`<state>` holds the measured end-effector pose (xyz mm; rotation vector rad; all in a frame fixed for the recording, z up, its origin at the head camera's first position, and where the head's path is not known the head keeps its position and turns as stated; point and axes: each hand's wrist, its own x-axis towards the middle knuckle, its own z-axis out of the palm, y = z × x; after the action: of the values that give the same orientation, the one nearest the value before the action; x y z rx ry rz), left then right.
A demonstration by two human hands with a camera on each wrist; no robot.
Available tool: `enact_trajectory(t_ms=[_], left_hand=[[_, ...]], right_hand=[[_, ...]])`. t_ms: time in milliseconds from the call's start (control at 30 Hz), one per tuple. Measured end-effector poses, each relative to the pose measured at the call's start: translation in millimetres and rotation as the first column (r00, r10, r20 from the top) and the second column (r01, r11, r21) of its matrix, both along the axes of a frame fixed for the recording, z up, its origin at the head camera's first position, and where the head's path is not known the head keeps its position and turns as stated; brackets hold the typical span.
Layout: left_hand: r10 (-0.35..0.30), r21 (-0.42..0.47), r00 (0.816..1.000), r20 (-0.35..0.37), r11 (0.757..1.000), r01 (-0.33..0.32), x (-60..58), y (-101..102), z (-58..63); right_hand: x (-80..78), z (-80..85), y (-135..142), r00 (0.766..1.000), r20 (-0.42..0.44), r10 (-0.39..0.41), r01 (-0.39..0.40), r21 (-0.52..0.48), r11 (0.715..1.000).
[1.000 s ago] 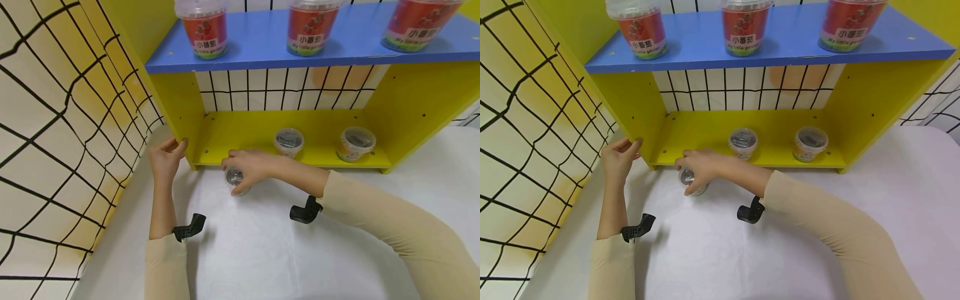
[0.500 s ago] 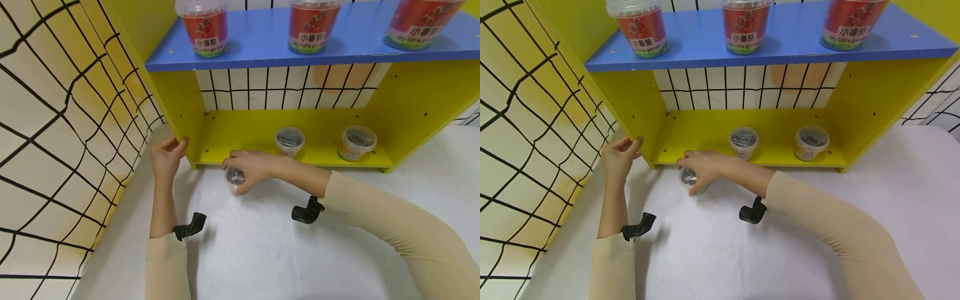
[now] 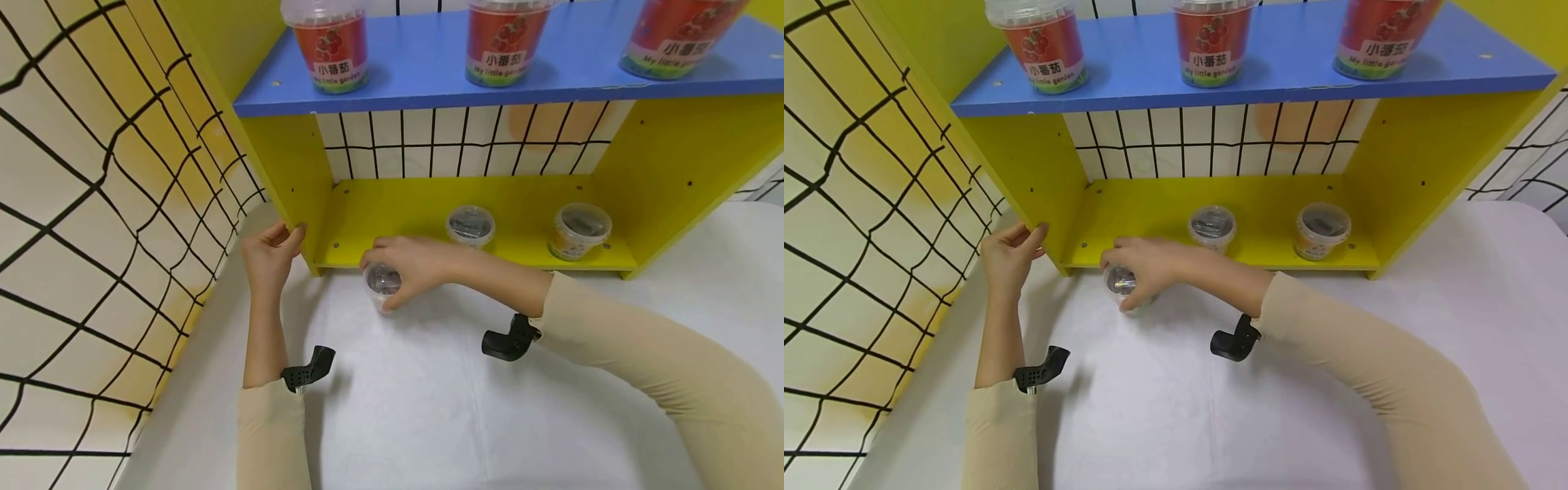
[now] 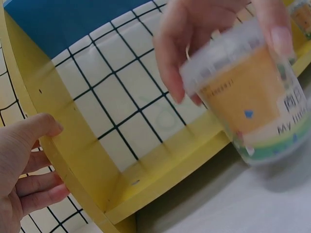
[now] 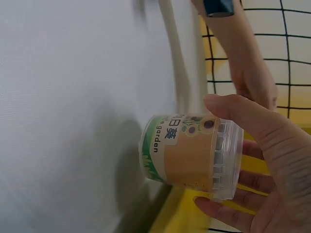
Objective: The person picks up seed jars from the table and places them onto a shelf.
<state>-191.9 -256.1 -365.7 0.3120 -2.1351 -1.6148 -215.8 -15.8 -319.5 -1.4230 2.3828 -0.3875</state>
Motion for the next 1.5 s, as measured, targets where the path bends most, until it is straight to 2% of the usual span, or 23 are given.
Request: enact_trajectory(t_ms=[300, 733, 900, 1167, 1500], left_hand=[[0.000, 0.006, 1.000, 0.004, 1.000, 0.000, -1.0, -1.7, -1.4], [0.012, 0.016, 1.000, 0.027, 1.000, -0.013, 0.7, 1.3, 0.6], [0.007, 0.017, 1.000, 0.021, 1.000, -0.008, 0.1, 0.9, 0.2], [0.001, 0.017, 1.000, 0.000, 1.000, -0.001, -0.5, -1.1, -0.7], [0.003, 0.019, 1.000, -0.004, 1.000, -0.003, -3.2, -1.5, -1.2]], right_hand=[[6.8, 12.8, 2.7, 0.998, -0.056, 0.003, -0.003, -0.002, 1.000], [4.3, 10.8, 1.6, 0.998, -0.059, -0.002, 0.001, -0.023, 1.000], [-1.8, 13.6, -4.8, 0.998, -0.057, -0.005, 0.003, -0.032, 0.999], [-17.2, 28.1, -19.7, 1.000, -0.030, -0.006, 0.005, -0.036, 0.999], [-37.1, 35.8, -34.6, 0.996, -0.060, -0.065, 0.064, -0.023, 0.998]])
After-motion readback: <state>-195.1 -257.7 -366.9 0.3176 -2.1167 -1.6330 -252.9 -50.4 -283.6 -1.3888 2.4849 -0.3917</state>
